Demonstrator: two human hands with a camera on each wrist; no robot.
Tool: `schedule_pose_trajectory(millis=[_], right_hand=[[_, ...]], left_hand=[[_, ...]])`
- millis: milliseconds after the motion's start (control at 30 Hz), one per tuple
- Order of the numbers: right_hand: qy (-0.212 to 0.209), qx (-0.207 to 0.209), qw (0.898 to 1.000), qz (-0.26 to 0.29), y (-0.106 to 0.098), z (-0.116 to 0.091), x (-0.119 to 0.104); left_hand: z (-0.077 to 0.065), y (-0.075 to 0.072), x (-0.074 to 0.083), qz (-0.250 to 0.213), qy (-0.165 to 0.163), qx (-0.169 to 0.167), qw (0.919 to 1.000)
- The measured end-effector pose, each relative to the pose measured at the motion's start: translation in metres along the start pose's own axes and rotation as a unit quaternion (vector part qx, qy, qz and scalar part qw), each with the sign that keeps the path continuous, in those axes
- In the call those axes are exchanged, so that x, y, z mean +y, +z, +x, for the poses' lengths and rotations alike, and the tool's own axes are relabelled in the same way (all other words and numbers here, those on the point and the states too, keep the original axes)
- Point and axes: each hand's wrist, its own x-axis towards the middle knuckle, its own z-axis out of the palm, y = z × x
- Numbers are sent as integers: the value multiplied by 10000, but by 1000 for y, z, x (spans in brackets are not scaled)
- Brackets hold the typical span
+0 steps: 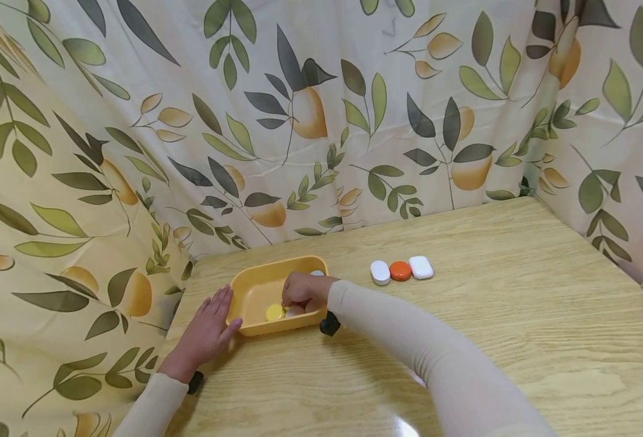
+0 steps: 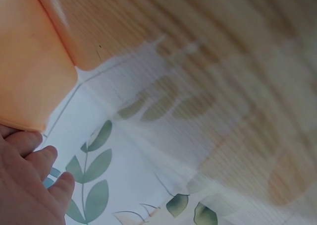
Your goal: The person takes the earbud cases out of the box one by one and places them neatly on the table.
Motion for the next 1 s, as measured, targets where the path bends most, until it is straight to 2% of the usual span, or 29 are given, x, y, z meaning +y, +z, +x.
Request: schedule_pose_trajectory(millis=[133, 433, 800, 1000], right_hand=[[91, -214, 9977, 643, 3, -9, -6], [157, -247, 9994, 189, 3, -11, -6], [43, -202, 9953, -943, -7, 4, 5], [209, -422, 9956, -811, -14, 4, 4]], left_hand=[[1, 0, 0, 23, -36, -32, 10000], [1, 0, 0, 10, -37, -69, 10000], [1, -2, 1, -30, -50, -119, 9999], [1, -2, 1, -37, -61, -81, 9999]])
